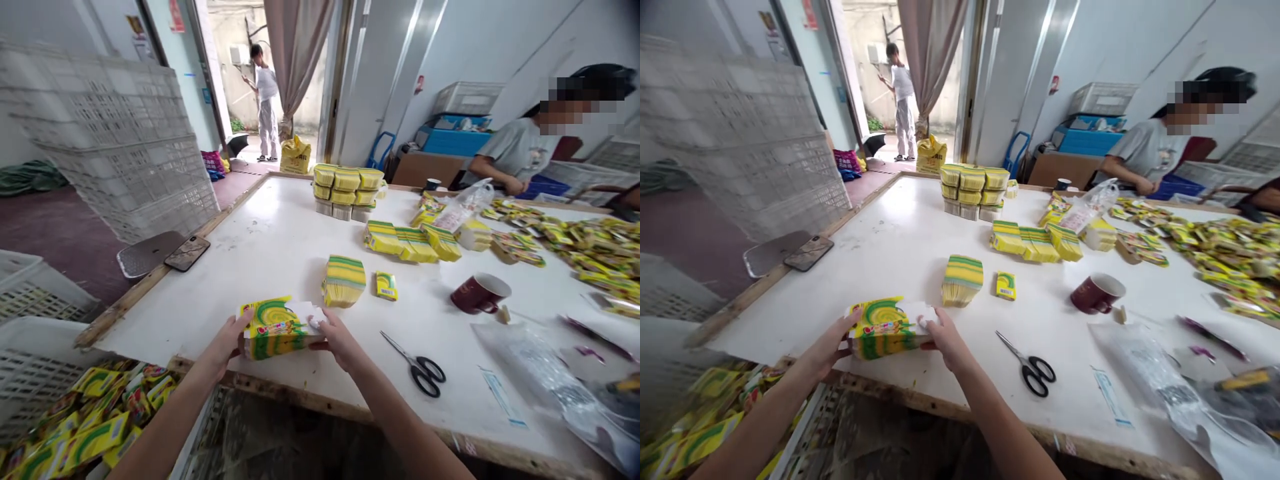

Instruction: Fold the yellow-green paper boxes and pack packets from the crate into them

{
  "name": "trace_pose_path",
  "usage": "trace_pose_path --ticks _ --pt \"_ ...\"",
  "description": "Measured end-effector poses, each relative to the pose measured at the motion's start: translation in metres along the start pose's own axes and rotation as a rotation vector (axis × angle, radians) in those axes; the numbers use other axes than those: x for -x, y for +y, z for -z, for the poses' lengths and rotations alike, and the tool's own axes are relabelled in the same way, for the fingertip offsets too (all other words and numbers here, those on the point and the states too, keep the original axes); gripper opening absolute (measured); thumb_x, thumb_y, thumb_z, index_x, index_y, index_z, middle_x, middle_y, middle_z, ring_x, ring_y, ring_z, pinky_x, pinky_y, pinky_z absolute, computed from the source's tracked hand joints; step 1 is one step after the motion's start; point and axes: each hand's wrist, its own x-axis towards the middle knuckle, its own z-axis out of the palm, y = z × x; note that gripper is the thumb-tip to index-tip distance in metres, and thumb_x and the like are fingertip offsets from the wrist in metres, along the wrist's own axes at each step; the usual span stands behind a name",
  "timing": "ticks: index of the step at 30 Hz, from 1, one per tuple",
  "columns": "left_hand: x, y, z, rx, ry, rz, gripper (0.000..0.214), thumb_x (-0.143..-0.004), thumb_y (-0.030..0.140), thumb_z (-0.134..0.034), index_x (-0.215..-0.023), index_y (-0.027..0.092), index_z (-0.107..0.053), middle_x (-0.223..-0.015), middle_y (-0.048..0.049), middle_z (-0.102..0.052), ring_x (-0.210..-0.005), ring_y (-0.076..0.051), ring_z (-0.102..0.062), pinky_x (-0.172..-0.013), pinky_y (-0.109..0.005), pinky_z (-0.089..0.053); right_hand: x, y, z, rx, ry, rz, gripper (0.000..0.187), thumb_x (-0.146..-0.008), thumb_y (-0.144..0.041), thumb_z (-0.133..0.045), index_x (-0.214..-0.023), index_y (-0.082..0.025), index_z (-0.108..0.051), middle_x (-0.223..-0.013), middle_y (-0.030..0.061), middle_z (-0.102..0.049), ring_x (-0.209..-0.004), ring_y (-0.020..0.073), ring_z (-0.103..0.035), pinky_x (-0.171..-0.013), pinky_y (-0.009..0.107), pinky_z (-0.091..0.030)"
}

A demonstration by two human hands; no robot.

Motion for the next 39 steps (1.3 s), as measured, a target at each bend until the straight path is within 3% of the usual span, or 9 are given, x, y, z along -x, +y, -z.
trace_pose_path --ticks 4,7,11,15,19,23,27,34,39 --pt "-0.003 0.001 0.001 0.018 0.029 -0.027 0.057 -0.063 0.064 -0.072 -0.094 0.018 -0.062 -0.085 -0.0039 -0.071 -0.077 -0.021 -0.063 -0.066 -0.031 -0.045 0.001 -0.004 0.014 0.210 0.056 0.049 0.048 -0.077 -0.041 -0.057 -0.121 -0.022 -0.052 -0.109 0.0095 -0.066 -0.085 0.0228 -0.064 -0.063 0.035 -0.055" --pt "0.001 0.001 0.005 0.076 0.117 -0.113 0.058 -0.061 0.060 -0.076 -0.097 0.019 -0.059 -0.100 -0.0066 -0.069 -0.097 -0.025 -0.061 -0.075 -0.034 -0.042 0.013 -0.015 0.028 0.381 0.189 0.143 0.056 -0.076 -0.041 -0.062 -0.126 -0.019 -0.049 -0.120 0.0151 -0.060 -0.099 0.0294 -0.060 -0.084 0.047 -0.050" --pt "0.014 0.002 0.012 0.256 0.289 -0.329 0.059 -0.060 0.057 -0.076 -0.101 0.023 -0.053 -0.122 -0.0057 -0.060 -0.119 -0.022 -0.050 -0.087 -0.032 -0.040 0.031 -0.035 0.027 0.617 0.307 0.532 0.039 -0.084 -0.036 -0.055 -0.119 -0.017 -0.054 -0.119 0.0146 -0.060 -0.107 0.0290 -0.056 -0.089 0.045 -0.047" --pt "0.035 -0.005 0.010 0.502 0.471 -0.555 0.049 -0.063 0.055 -0.075 -0.095 0.025 -0.054 -0.120 0.0006 -0.058 -0.115 -0.015 -0.052 -0.088 -0.027 -0.043 0.031 -0.044 0.002 0.789 0.152 0.804 0.032 -0.083 -0.016 -0.054 -0.115 -0.017 -0.055 -0.112 0.0113 -0.064 -0.107 0.0253 -0.056 -0.093 0.040 -0.046" --pt "0.051 -0.032 0.003 0.733 0.533 -0.564 0.043 -0.061 0.042 -0.082 -0.094 0.023 -0.063 -0.106 0.0010 -0.063 -0.097 -0.013 -0.058 -0.076 -0.023 -0.048 0.014 -0.039 -0.017 0.962 0.020 0.723 0.047 -0.074 -0.001 -0.051 -0.119 -0.014 -0.054 -0.109 0.0136 -0.063 -0.101 0.0285 -0.056 -0.089 0.043 -0.047" --pt "0.055 -0.060 -0.001 0.739 0.525 -0.474 0.046 -0.056 0.045 -0.085 -0.092 0.022 -0.067 -0.097 0.0008 -0.066 -0.089 -0.013 -0.059 -0.068 -0.019 -0.050 0.001 -0.034 -0.018 0.967 -0.024 0.719 0.049 -0.072 0.004 -0.048 -0.118 -0.013 -0.053 -0.100 0.0127 -0.062 -0.095 0.0268 -0.057 -0.084 0.041 -0.048" --pt "0.060 -0.067 -0.006 0.761 0.538 -0.472 0.049 -0.053 0.048 -0.086 -0.089 0.020 -0.068 -0.090 -0.0001 -0.068 -0.084 -0.014 -0.060 -0.063 -0.019 -0.053 -0.002 -0.035 -0.016 0.921 -0.026 0.724 0.054 -0.069 0.002 -0.053 -0.120 -0.014 -0.047 -0.092 0.0074 -0.058 -0.083 0.0222 -0.056 -0.075 0.035 -0.048" --pt "0.077 -0.062 -0.033 0.896 0.397 -0.628 0.052 -0.060 0.057 -0.079 -0.099 0.024 -0.069 -0.097 -0.0031 -0.071 -0.087 -0.018 -0.064 -0.072 -0.024 -0.058 0.039 -0.037 -0.040 0.306 -0.173 0.626 0.047 -0.071 -0.007 -0.055 -0.114 -0.023 -0.045 -0.080 -0.0029 -0.051 -0.067 0.0133 -0.052 -0.061 0.025 -0.044" --pt "0.092 -0.060 -0.048 1.179 0.246 -0.502 0.076 -0.047 0.075 -0.073 -0.106 0.028 -0.069 -0.107 -0.0068 -0.072 -0.097 -0.030 -0.066 -0.074 -0.038 -0.060 0.072 0.000 -0.068 0.043 -0.361 0.465 0.041 -0.064 -0.012 -0.066 -0.101 -0.022 -0.051 -0.075 -0.0051 -0.051 -0.059 0.0085 -0.045 -0.053 0.019 -0.036"
